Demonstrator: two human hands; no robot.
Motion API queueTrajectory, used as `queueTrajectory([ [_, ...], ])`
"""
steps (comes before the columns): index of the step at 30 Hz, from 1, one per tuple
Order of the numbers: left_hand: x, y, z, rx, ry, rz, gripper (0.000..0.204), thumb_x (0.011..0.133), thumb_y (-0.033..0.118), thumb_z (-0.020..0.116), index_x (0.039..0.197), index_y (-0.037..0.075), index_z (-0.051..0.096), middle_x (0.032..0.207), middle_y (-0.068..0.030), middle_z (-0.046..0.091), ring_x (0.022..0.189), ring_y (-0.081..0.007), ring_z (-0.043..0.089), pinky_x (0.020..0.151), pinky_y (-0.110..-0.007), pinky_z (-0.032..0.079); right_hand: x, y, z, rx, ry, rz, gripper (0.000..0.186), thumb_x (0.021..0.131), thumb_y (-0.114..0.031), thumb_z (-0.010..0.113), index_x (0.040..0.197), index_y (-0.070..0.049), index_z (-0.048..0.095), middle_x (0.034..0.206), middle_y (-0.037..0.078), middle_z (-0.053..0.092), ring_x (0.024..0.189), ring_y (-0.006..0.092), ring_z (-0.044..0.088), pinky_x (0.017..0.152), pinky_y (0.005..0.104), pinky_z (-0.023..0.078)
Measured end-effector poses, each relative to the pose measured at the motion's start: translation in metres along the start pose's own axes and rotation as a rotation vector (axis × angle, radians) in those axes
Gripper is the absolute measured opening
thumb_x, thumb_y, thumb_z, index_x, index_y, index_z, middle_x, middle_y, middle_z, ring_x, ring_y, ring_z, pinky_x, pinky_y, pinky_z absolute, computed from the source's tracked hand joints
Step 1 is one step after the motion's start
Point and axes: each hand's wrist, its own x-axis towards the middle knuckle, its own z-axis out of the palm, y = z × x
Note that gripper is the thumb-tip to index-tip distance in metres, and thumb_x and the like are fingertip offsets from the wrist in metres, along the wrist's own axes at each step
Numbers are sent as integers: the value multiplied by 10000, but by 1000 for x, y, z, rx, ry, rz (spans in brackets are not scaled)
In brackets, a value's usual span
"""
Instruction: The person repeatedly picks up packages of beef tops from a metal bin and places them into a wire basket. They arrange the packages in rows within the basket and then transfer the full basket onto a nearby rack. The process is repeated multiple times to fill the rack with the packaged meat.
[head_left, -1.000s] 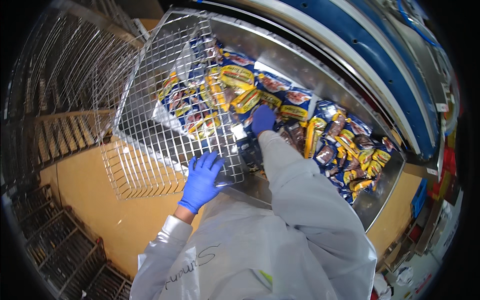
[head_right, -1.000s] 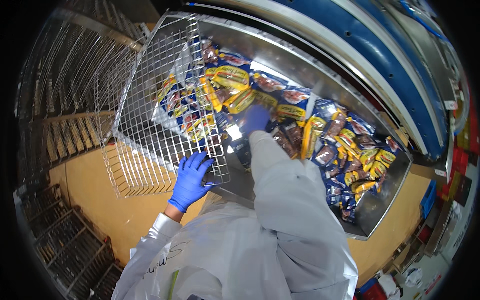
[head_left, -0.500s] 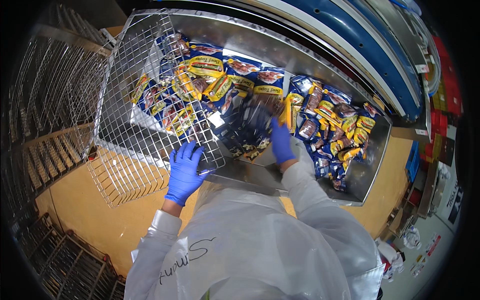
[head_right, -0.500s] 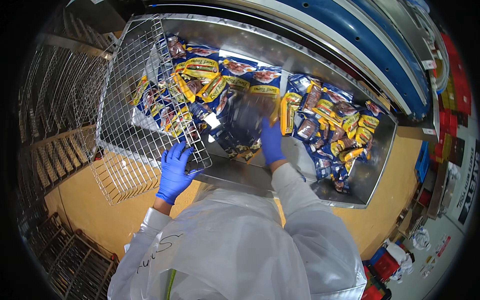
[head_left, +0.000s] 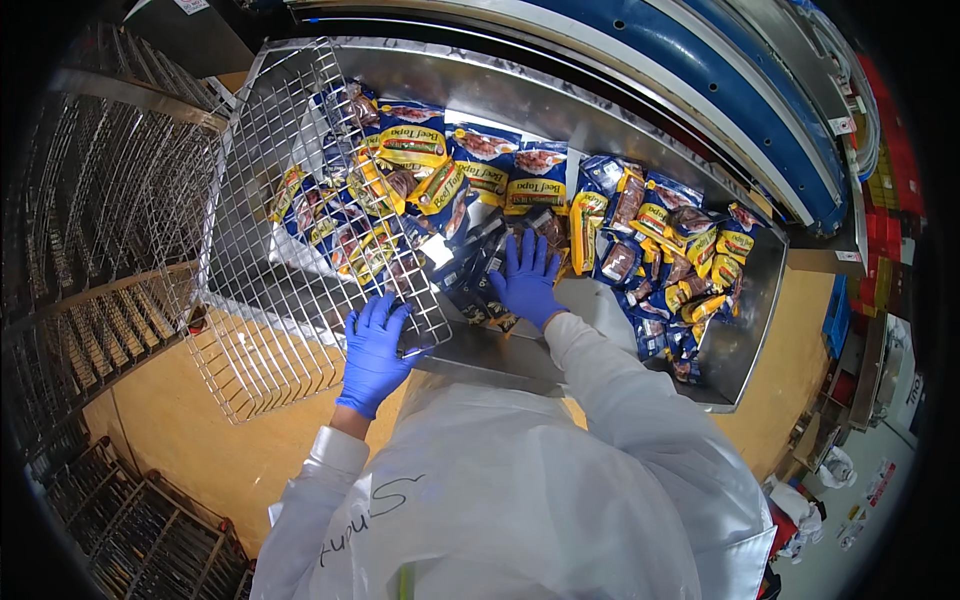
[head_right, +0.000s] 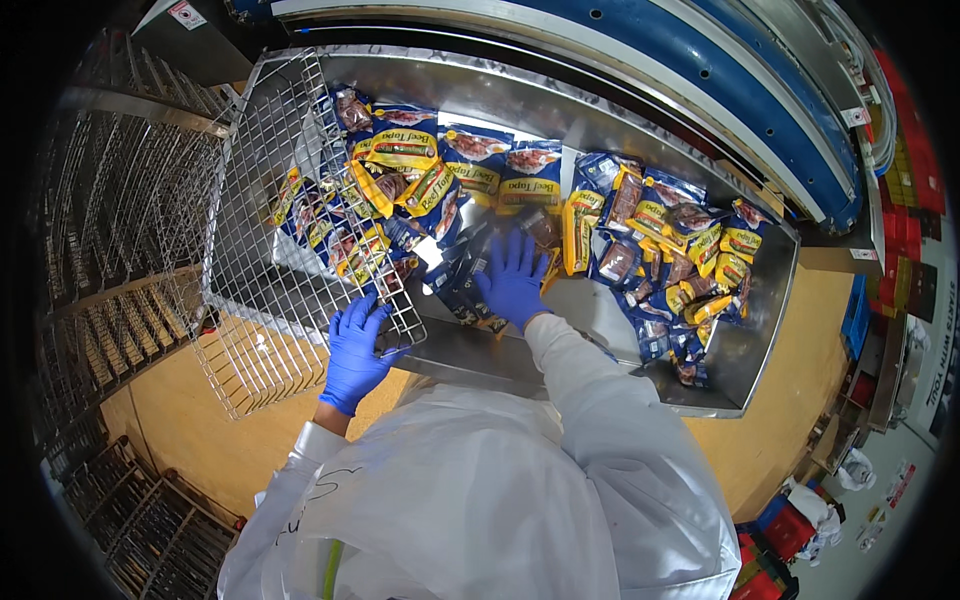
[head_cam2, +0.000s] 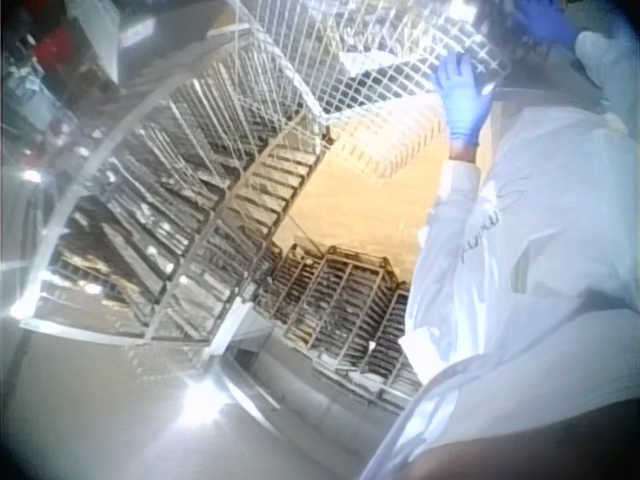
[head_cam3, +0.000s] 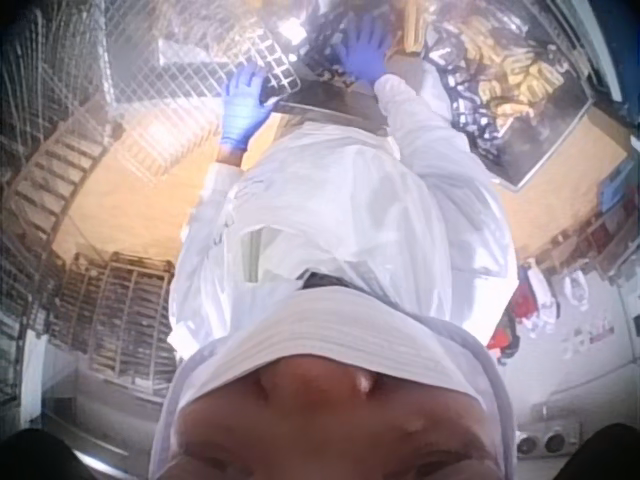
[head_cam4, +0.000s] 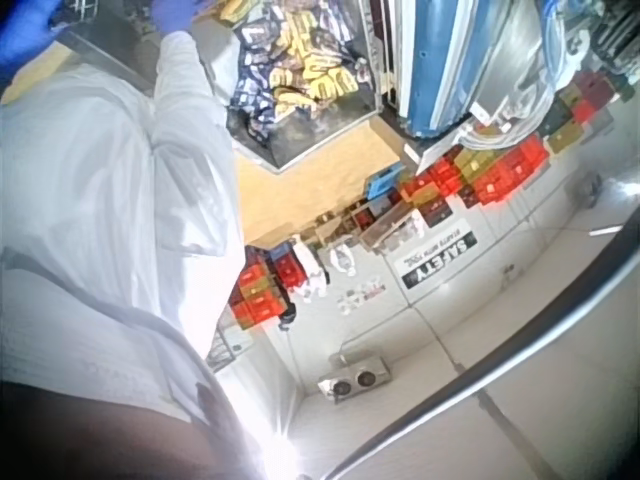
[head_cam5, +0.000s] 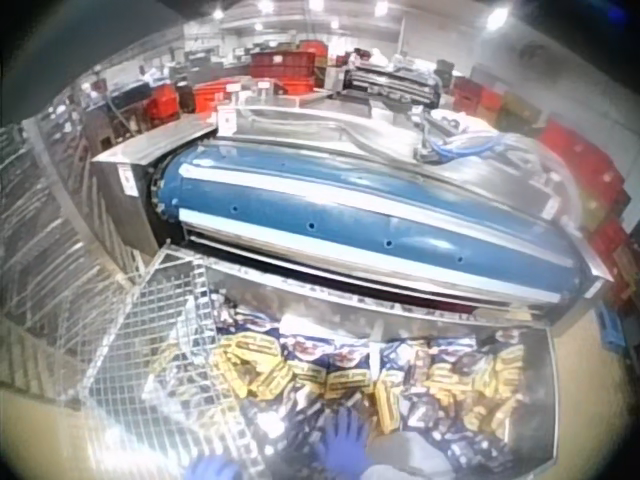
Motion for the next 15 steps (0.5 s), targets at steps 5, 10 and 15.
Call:
queueTrajectory([
  [5,3,1,-5,-22,3,-20,644,664,376,760,1214,140,523,1338,-118,420,1246,-323,378,1045,-518,236,101,-26,-88,83,-669,-16,506,886,-245,445,1351,-60,367,1355,232,362,1267,405,331,1020,592,232],
  [10,5,0,-9,-10,-49,-23,649,662,427,752,1199,130,539,1333,-121,426,1244,-329,384,1039,-516,250,194,-68,-35,-177,168,-692,413,818,-114,501,1229,-143,530,1237,66,538,1218,256,444,1036,471,291],
  [15,5,-4,-6,7,-30,18,648,659,424,746,1196,126,539,1318,-119,439,1242,-322,390,1044,-505,252,202,-39,-28,30,-74,-756,338,755,-276,627,1076,-170,645,870,133,662,812,282,647,729,373,496],
])
